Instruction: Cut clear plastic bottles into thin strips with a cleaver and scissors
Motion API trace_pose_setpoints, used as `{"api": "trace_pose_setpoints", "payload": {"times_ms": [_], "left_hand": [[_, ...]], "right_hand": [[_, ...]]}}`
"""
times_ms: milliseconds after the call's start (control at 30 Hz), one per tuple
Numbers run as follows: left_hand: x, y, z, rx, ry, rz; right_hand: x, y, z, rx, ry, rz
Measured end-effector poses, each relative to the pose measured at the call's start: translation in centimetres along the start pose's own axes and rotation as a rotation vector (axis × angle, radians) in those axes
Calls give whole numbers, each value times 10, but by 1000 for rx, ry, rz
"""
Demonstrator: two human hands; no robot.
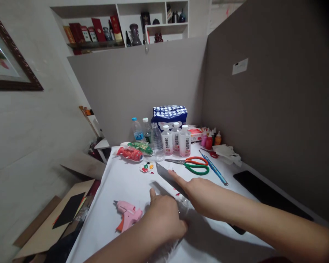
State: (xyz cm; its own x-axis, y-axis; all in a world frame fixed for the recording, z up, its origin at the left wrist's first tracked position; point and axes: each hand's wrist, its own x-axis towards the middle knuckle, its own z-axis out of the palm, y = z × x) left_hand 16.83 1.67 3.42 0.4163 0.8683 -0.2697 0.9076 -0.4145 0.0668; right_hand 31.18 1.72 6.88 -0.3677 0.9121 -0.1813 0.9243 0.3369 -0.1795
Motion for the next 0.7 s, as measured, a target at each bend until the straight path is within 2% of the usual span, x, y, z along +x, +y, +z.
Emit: {"api": "trace_pose_setpoints", "payload": {"times_ms": [133, 267, 433, 700], "left_hand": [[0, -2, -4, -15, -18, -22], [2, -7, -3, -56, -39, -42], [5, -9, -3, -67, -50, -25], [2, -9, 0, -104, 9, -88]], "right_hand": [[2, 9, -1, -25, -41, -27], [-7, 19, -1, -30, -58, -10], [-34, 28, 9, -13, -14, -19], [-75, 33, 22, 24, -86, 117]]}}
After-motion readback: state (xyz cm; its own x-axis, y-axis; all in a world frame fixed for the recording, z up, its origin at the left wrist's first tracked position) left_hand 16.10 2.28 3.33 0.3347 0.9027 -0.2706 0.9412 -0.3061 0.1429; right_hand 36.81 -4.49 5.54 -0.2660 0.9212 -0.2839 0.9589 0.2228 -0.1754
